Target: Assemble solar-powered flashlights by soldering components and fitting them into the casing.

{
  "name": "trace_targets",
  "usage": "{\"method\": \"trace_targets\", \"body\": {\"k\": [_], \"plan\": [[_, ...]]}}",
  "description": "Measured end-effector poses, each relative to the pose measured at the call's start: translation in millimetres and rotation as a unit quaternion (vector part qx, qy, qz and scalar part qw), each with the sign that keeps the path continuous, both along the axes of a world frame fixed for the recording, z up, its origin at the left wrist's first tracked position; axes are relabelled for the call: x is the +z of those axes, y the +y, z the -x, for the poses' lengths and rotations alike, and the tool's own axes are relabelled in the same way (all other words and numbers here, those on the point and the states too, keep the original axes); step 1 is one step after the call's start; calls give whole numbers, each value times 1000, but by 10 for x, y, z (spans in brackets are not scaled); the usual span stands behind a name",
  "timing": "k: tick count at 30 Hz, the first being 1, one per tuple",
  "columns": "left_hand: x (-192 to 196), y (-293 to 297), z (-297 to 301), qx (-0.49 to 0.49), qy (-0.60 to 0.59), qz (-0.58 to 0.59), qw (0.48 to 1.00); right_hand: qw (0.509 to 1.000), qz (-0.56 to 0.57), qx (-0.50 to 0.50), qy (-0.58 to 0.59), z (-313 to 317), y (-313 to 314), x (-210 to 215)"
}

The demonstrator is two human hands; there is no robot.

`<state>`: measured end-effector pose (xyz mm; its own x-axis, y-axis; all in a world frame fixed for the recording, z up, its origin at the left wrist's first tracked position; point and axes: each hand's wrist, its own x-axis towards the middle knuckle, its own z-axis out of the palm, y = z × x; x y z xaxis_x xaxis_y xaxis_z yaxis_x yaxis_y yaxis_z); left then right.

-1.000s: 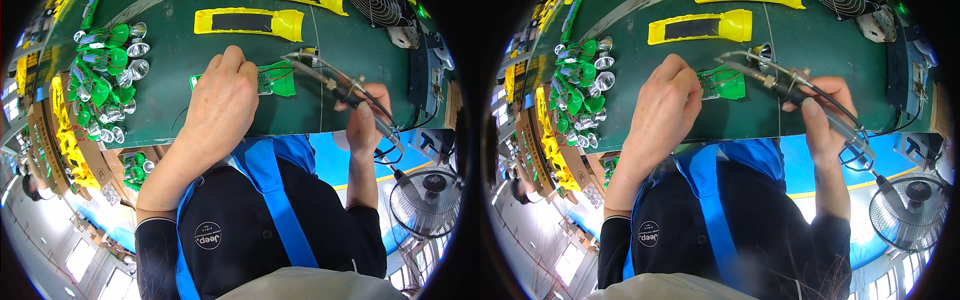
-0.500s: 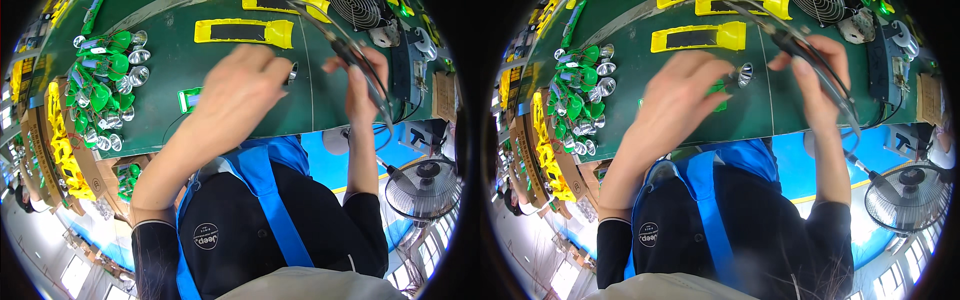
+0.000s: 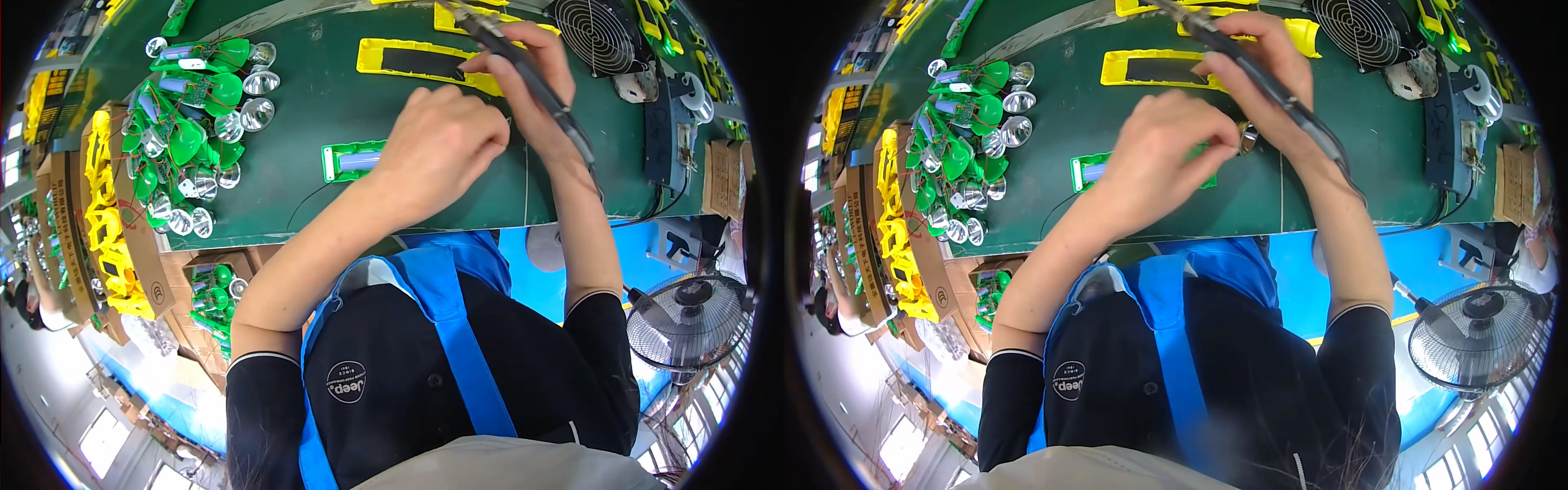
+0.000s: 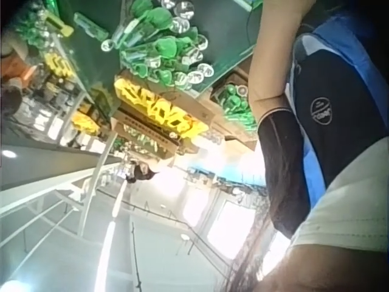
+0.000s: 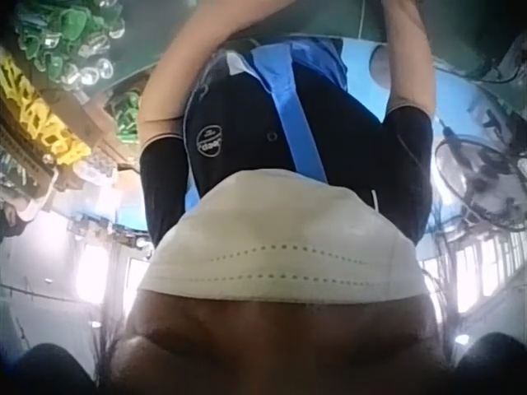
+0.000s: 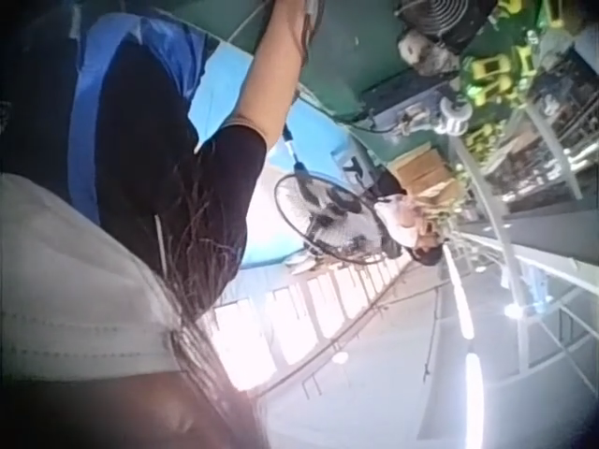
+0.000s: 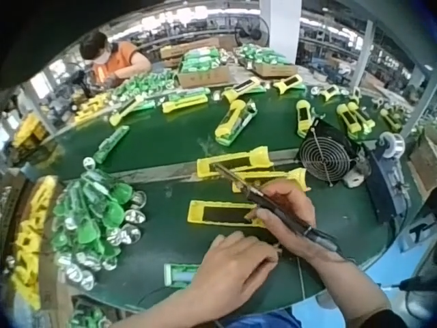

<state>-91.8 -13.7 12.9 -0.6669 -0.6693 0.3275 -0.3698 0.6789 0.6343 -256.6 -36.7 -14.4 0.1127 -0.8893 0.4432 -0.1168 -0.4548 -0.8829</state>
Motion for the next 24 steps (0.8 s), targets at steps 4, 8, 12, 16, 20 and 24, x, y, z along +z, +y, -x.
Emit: {"method": "trace_targets", "body": {"k": [4,8,12,16,20,24], "plan": [[18,-100,-261,70,120,-114,984,980,51,7,193,132,-4,-179],[-15,-210,-492,153,147,-316,925,971,114,-3,211,410,366,-172],[-29,-329,-513,124,77,-352,925,996,-21,-38,82,418,688,-125],[-78,-436,-470,22,-58,-92,994,982,-154,-107,26,488,678,9],[-29,-470,-335,-24,-126,-25,991,935,-327,-43,-134,570,559,61],[-77,-467,-294,-35,-172,-2,984,933,-350,-36,-80,562,518,63]]}}
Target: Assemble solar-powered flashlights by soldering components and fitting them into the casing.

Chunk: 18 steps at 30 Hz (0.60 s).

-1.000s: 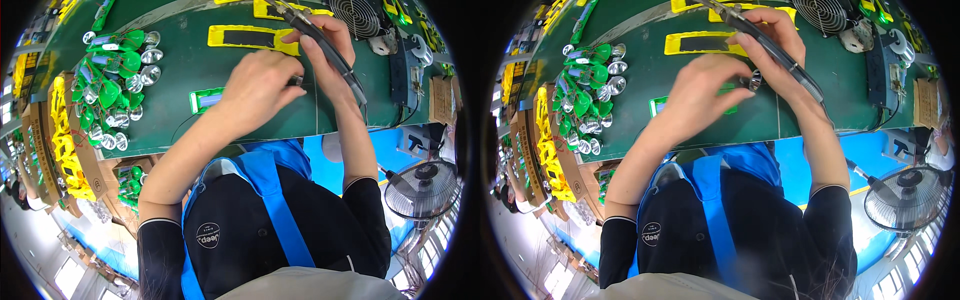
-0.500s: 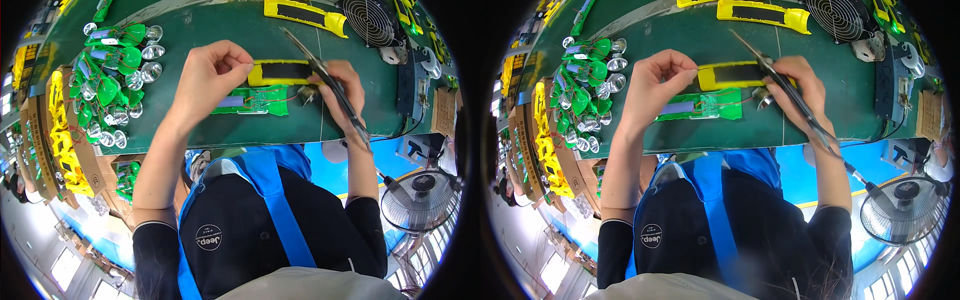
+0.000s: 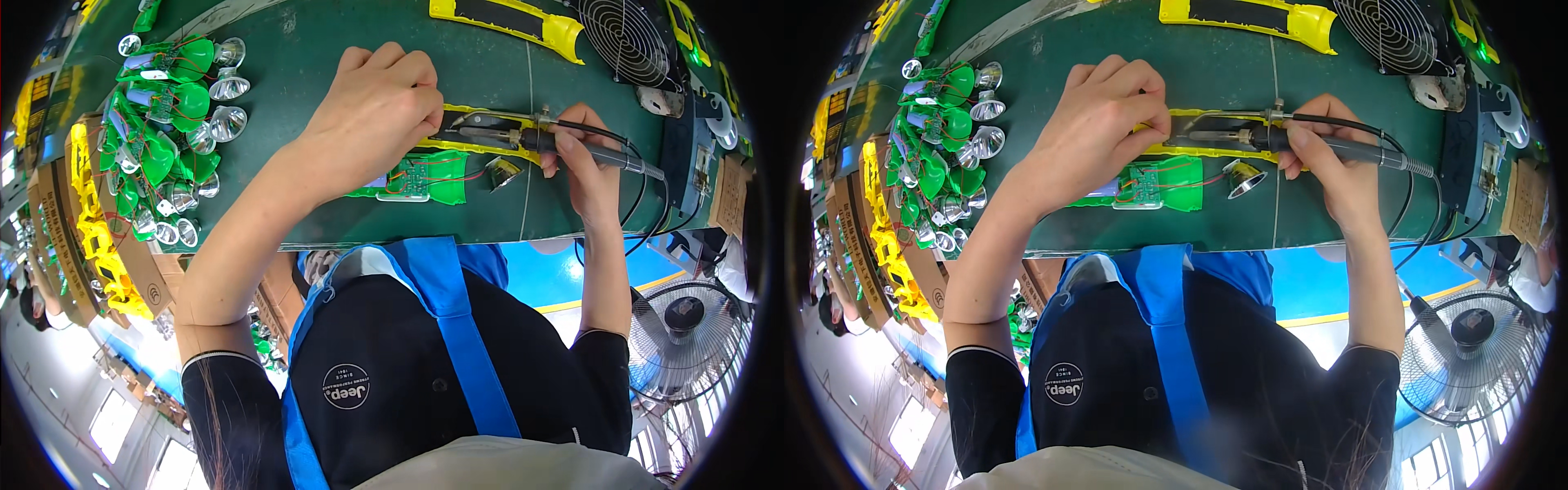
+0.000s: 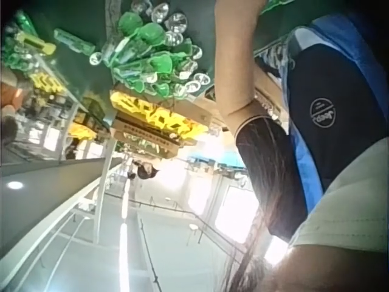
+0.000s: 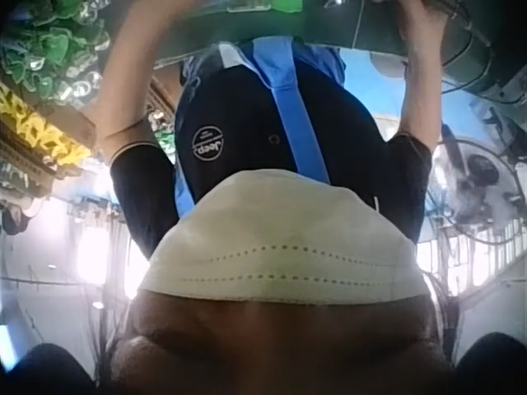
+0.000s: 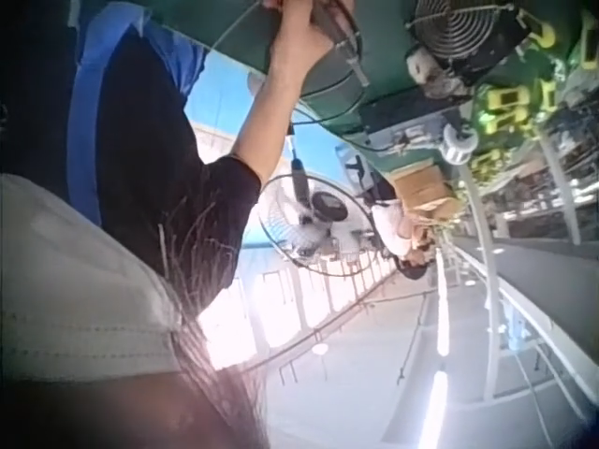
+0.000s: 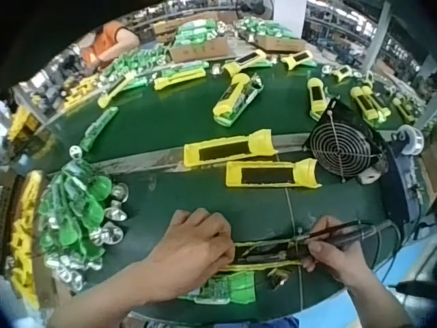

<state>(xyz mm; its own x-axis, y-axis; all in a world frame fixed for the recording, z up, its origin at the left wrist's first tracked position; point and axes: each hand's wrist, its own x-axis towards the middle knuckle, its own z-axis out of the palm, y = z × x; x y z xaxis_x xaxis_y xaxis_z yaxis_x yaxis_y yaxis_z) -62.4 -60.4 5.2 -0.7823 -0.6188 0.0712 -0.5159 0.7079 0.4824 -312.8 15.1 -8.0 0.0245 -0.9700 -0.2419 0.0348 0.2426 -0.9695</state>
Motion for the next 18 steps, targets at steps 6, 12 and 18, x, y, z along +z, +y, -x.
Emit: {"method": "trace_targets", "body": {"k": [6,12,18], "plan": [[-21,15,-11,14,13,1,1000,999,-4,13,33,-67,-12,40],[-46,18,-4,20,25,9,999,999,0,22,42,-113,-13,58],[-38,16,-14,14,17,13,1000,998,1,25,51,-118,0,63]]}}
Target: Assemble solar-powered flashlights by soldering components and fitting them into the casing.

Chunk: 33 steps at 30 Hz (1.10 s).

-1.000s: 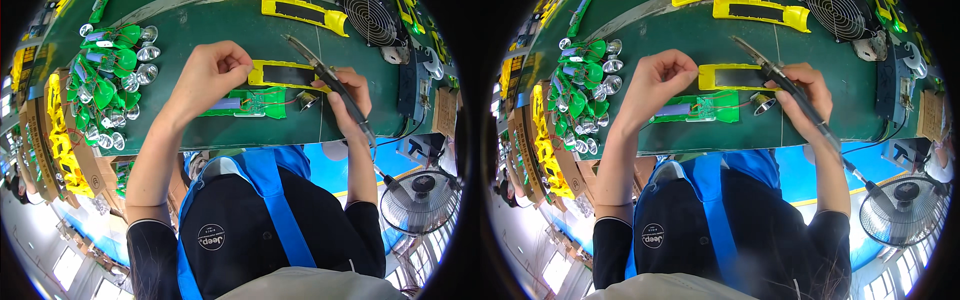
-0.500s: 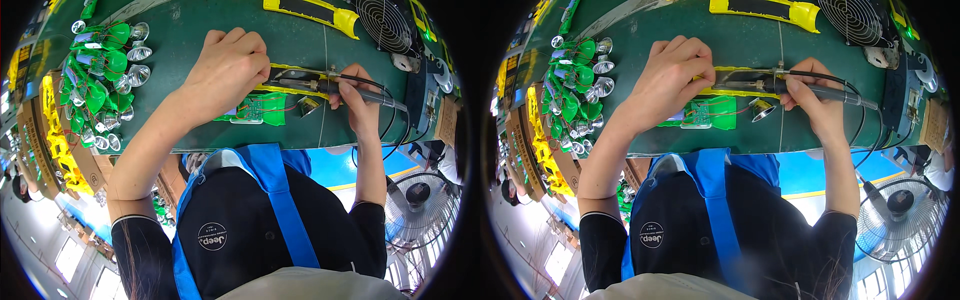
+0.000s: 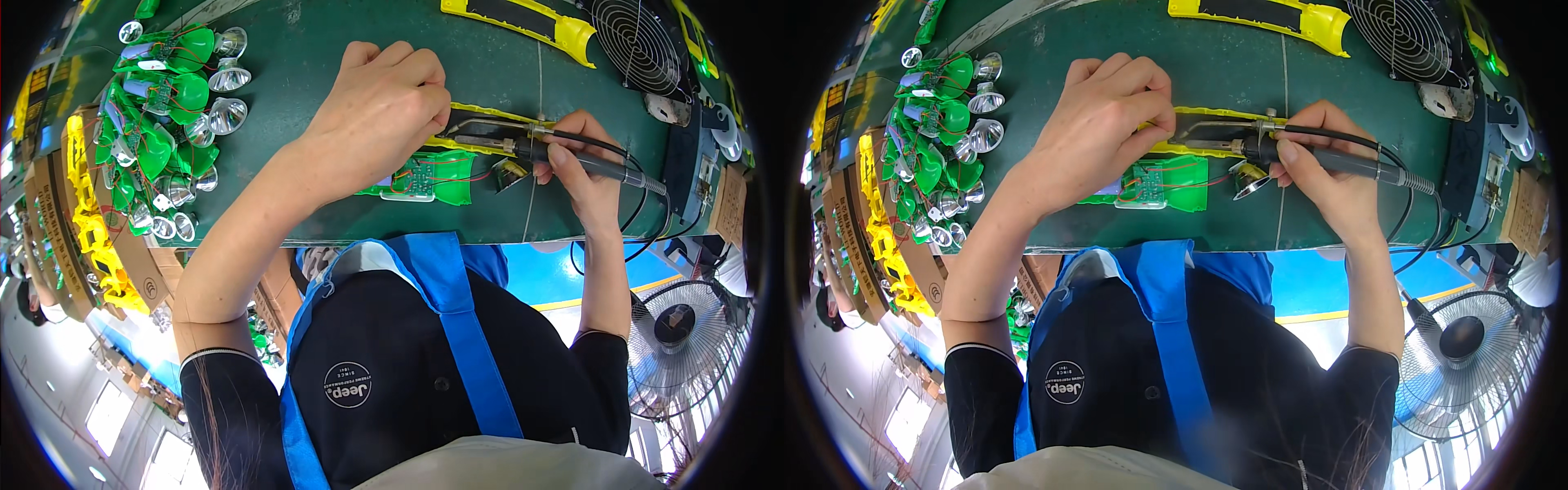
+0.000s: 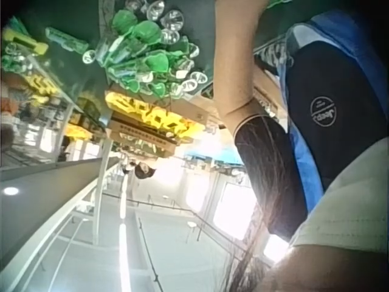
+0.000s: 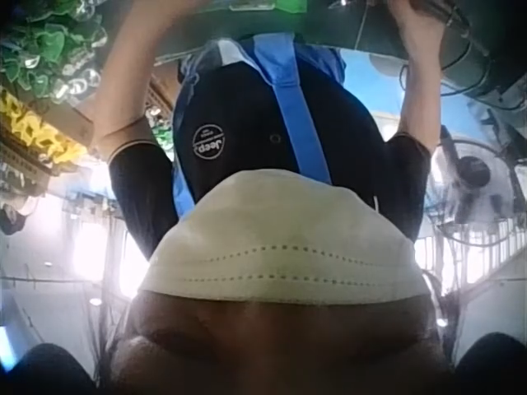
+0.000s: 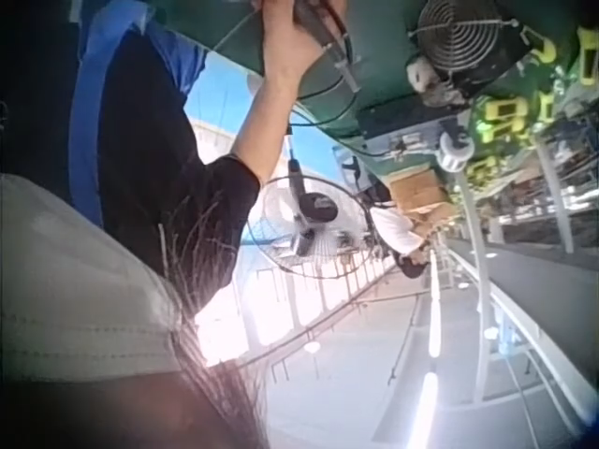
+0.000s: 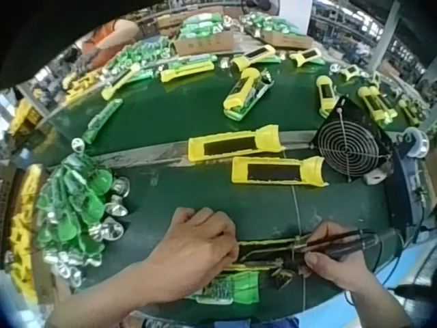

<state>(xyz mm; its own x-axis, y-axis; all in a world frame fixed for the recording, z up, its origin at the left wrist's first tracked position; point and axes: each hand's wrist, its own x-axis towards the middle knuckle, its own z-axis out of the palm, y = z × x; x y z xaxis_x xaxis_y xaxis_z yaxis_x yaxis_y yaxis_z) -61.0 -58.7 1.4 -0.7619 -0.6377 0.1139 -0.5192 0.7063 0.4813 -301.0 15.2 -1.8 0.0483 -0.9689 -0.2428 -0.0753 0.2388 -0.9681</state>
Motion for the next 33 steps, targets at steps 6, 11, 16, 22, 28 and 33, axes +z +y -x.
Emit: {"method": "trace_targets", "body": {"k": [6,11,16,22,28,33], "plan": [[14,0,5,-8,-15,-2,1000,999,29,-30,-12,103,132,-11],[28,0,22,-10,-20,-3,1000,995,31,-74,-53,46,132,-56],[42,-8,27,-11,-21,-4,1000,997,41,-49,-51,55,133,-78],[54,-5,17,-11,-29,3,1000,999,15,13,-29,6,47,-3],[48,-7,8,-16,-32,3,999,999,13,17,-25,-28,52,12],[48,-13,17,-15,-34,2,999,1000,6,3,3,4,49,76]]}}
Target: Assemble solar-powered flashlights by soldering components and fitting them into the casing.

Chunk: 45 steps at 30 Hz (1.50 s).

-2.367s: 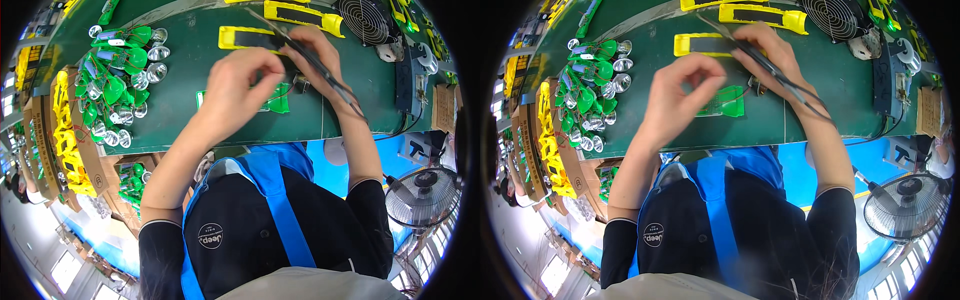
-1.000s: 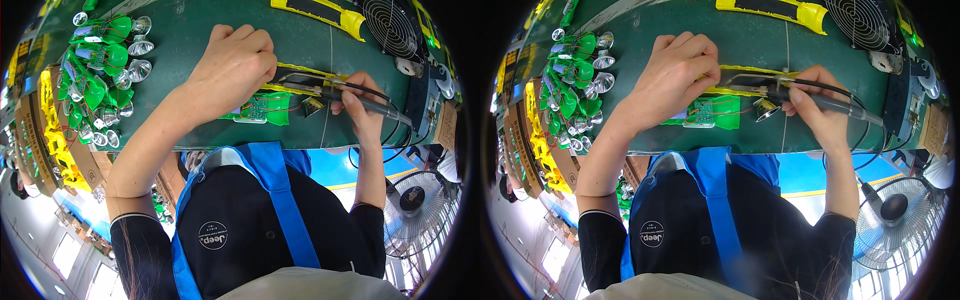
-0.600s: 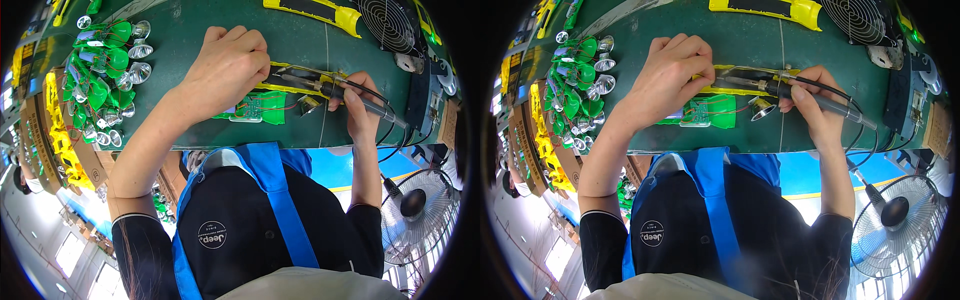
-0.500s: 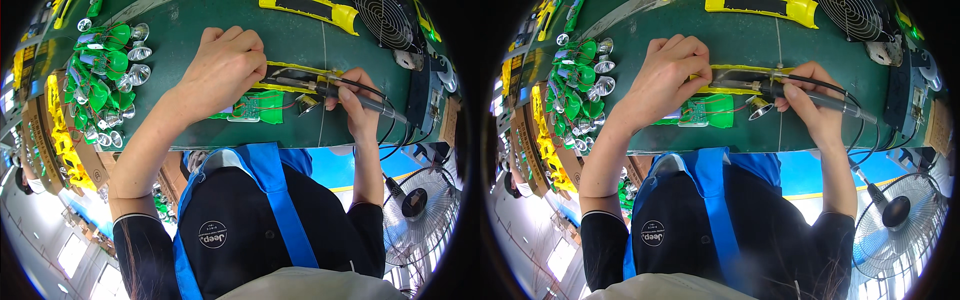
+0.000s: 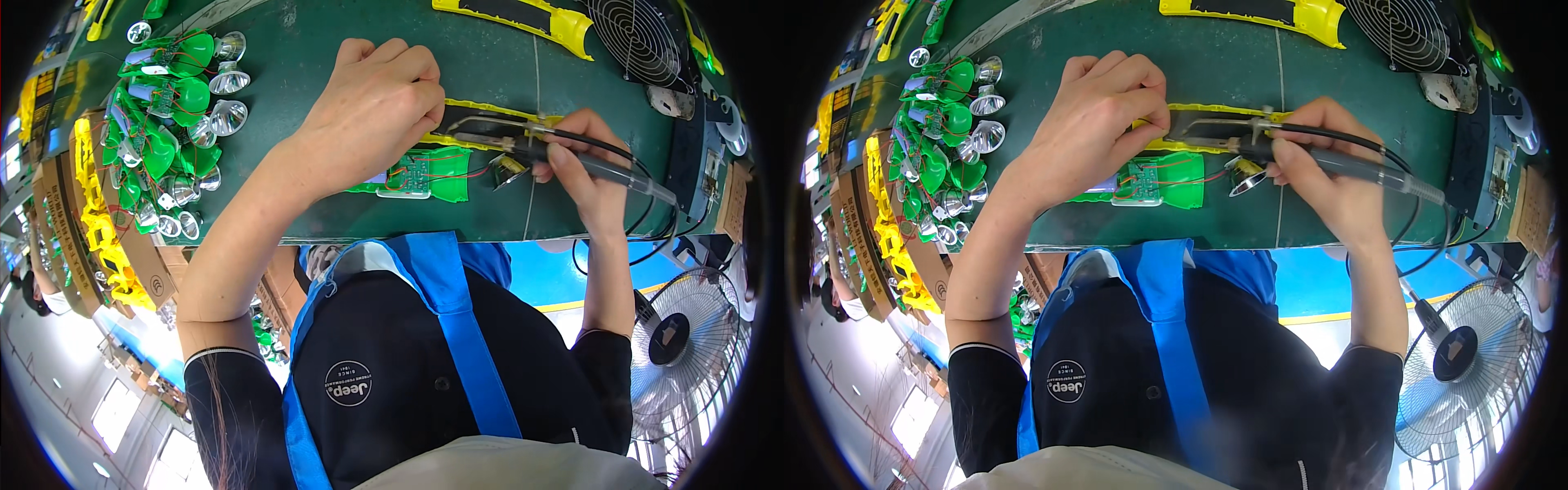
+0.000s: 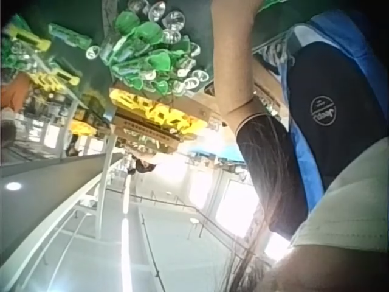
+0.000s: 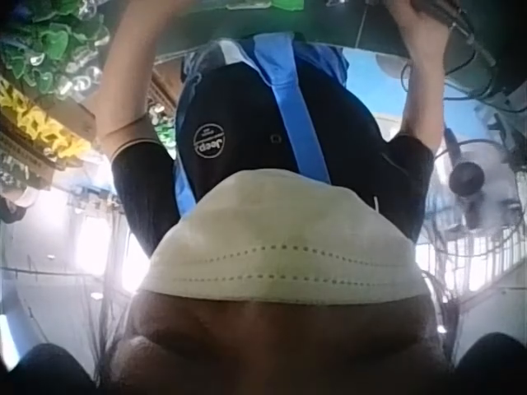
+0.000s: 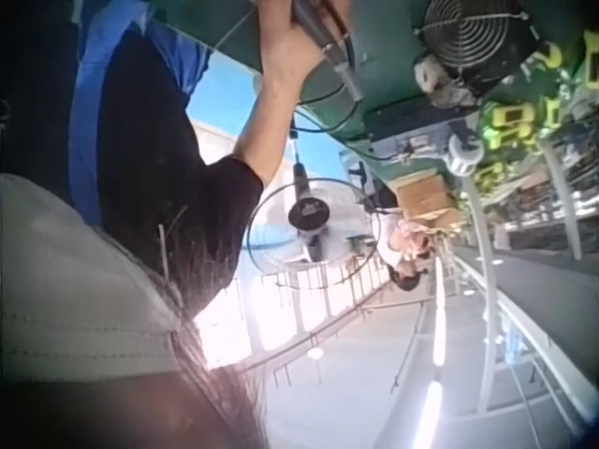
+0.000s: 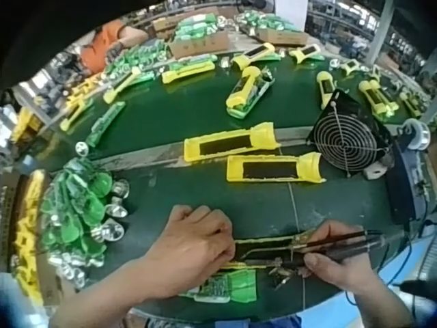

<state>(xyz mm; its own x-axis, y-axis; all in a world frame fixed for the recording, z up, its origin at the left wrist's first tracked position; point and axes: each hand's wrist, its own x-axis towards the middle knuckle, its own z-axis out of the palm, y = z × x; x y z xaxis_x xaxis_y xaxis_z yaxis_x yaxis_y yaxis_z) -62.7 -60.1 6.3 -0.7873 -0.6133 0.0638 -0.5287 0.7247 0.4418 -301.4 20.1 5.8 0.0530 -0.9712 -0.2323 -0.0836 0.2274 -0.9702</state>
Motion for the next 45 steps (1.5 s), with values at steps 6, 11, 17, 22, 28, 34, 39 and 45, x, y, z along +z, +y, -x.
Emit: {"method": "trace_targets", "body": {"k": [6,11,17,22,28,34,39,45], "plan": [[1,-10,46,-3,6,0,1000,994,73,-79,21,338,188,115],[57,-24,65,-41,43,8,998,954,201,-221,29,534,501,204],[117,26,-29,-11,11,-5,1000,803,385,-432,144,783,367,90],[105,11,-25,-16,-1,10,1000,814,303,-402,290,986,283,7],[21,-29,67,-28,-3,51,998,802,458,-344,168,809,438,-53],[-37,-5,43,-20,1,50,999,899,359,-188,164,114,257,-355],[6,-10,29,-27,-10,56,998,948,252,-183,-62,-27,244,-452],[56,-22,70,-40,-41,40,998,948,230,-203,-85,-29,212,-457]]}}
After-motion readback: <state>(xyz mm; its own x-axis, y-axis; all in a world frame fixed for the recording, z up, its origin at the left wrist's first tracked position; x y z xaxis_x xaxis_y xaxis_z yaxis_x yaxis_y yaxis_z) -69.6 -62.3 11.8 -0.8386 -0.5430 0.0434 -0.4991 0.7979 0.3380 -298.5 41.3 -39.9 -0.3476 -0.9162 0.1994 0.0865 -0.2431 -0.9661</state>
